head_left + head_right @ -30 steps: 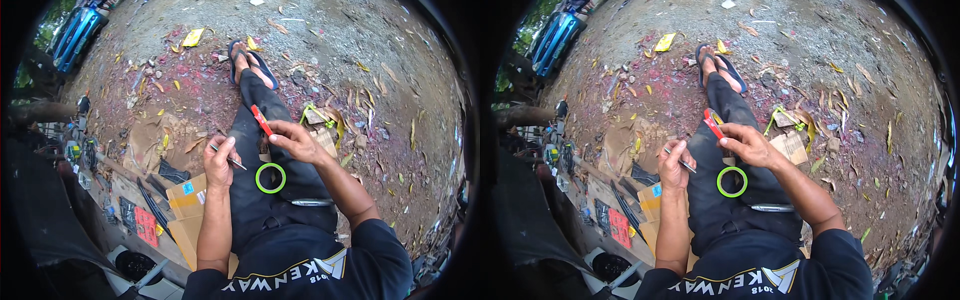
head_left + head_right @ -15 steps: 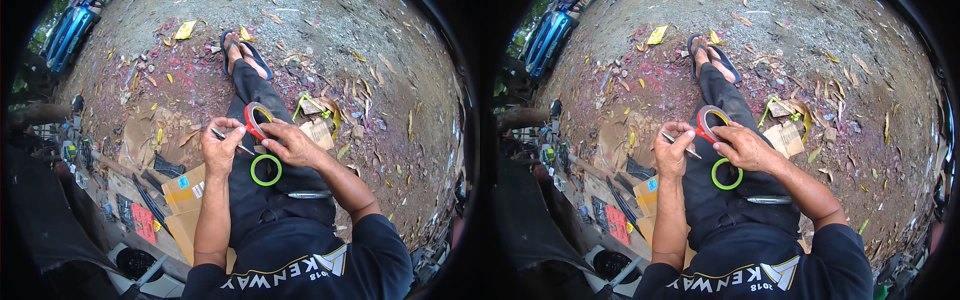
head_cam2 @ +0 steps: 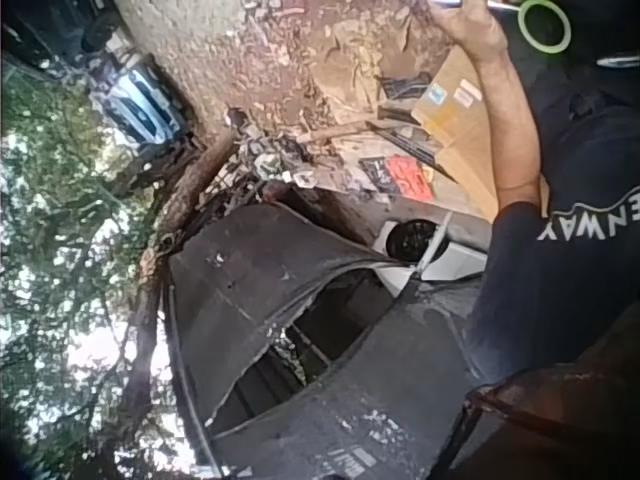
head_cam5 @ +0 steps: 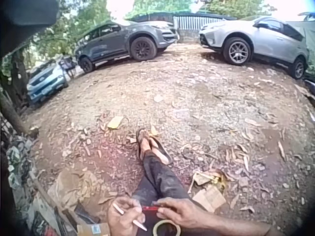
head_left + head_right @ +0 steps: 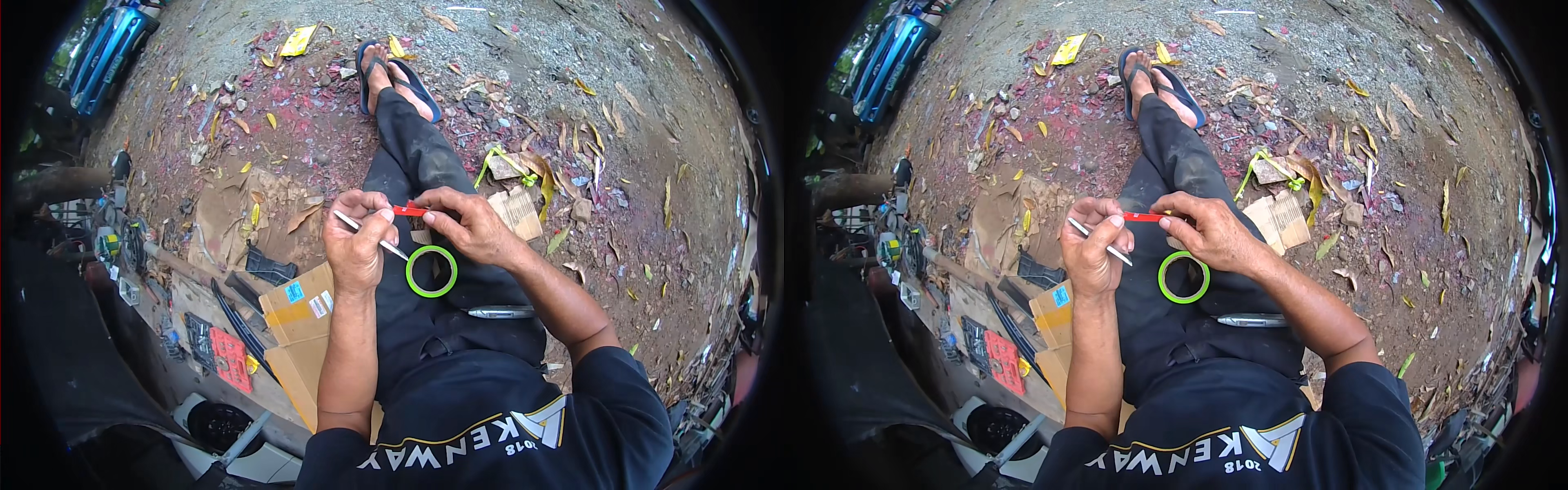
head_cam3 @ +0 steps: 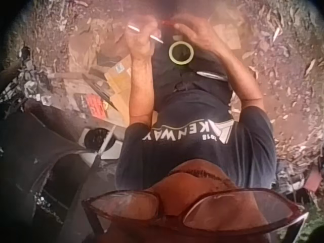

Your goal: Repairing and preparing electronic wiring and components using electrical tape and tools while outdoors.

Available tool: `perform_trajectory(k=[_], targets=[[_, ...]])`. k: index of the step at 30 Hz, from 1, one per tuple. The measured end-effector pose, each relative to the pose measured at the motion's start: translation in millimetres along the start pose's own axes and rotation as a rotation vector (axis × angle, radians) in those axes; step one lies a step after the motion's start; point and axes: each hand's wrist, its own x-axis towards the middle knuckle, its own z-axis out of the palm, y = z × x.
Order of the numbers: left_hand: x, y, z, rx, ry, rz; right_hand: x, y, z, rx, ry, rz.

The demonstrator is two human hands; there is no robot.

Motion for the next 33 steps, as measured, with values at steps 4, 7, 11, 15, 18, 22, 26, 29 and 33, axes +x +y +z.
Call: perform_trajectory(k=[4,7,11,15,18,22,26,29,33], targets=[[5.7,3.1,-5.1,0.099,0.102,-0.065,-4.2,1.8,-2.6,0.092,0.015,0.131],[7.9,6.0,-11.1,0.236,0.193,-0.189,-10.6,2.1,-11.9,0.027,0.041,0.152],[1.0,0.6,-27.5,0.144,0.021,-0.274,-13.3,-5.3,-26.2,-0.032,-0.012,0.230],[-3.8,-4.3,-26.7,0.230,-0.016,-0.264,-12.9,-13.1,-31.8,-0.073,-0.091,0.214],[-3.3,-1.2,-22.4,0.283,-0.044,-0.315,-8.0,-19.0,-36.5,-0.122,-0.153,0.181],[-6.5,4.1,-17.4,0.254,-0.100,-0.301,3.0,-30.1,-42.4,-0.195,-0.276,0.196],[-7.8,7.0,-15.9,0.241,-0.129,-0.298,7.5,-32.8,-44.0,-0.223,-0.303,0.201],[-7.0,8.6,-14.6,0.260,-0.152,-0.303,8.2,-34.5,-44.0,-0.252,-0.319,0.181],[-7.4,9.8,-14.3,0.275,-0.172,-0.304,6.9,-31.1,-41.8,-0.264,-0.322,0.144]])
